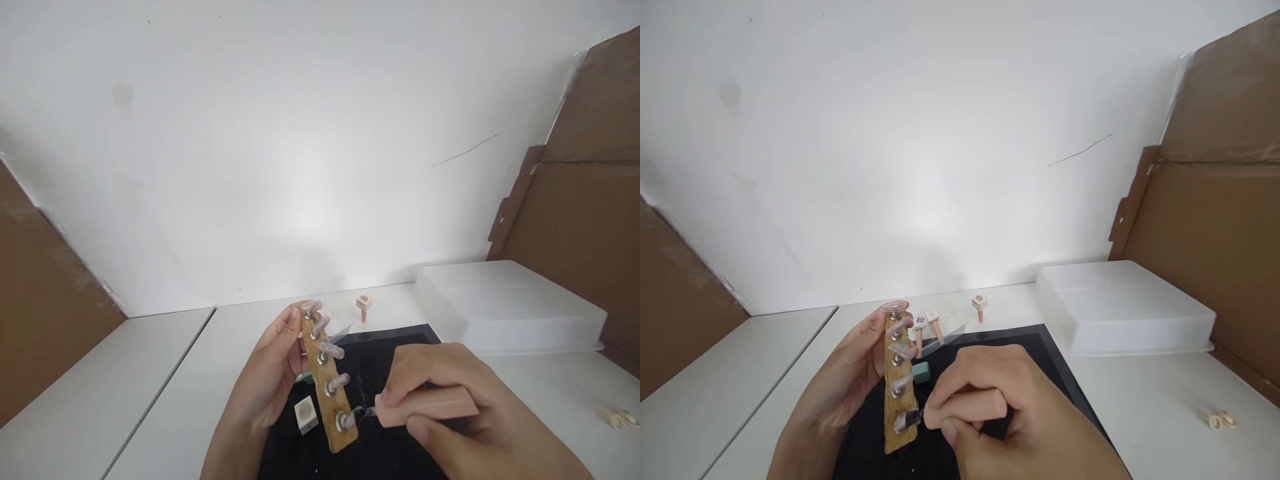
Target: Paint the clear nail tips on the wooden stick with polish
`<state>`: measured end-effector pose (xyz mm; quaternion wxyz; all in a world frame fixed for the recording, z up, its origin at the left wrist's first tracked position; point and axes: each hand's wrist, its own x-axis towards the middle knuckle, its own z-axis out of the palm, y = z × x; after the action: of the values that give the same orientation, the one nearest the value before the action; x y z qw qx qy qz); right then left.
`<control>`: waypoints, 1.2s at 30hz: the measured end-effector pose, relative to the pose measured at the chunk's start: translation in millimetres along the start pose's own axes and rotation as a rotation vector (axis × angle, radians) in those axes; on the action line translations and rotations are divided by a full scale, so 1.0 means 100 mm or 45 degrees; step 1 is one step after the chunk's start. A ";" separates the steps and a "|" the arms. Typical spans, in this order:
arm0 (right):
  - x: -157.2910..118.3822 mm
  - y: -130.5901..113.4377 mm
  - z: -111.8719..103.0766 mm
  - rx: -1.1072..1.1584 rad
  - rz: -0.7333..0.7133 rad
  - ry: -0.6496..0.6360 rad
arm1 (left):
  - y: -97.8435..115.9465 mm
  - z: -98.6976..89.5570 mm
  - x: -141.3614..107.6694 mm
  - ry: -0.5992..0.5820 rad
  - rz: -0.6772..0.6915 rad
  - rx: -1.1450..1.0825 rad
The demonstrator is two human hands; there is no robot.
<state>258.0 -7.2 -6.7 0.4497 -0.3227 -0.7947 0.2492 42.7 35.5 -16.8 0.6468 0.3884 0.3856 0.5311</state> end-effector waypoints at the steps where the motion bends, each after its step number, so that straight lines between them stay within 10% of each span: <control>1: -0.01 -0.01 0.01 -0.008 0.030 0.022 | 0.00 0.00 0.00 0.003 -0.002 0.005; 26: -0.02 -0.03 0.01 -0.050 0.028 0.124 | 0.02 -0.02 -0.02 -0.038 -0.040 -0.062; 36: 0.00 0.08 0.03 0.249 -0.036 0.234 | 0.04 -0.05 -0.11 0.127 0.189 -0.078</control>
<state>257.5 -2.4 -13.3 0.5533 -0.2875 -0.7267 0.2884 35.2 25.7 -14.1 0.5974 0.3689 0.3711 0.6077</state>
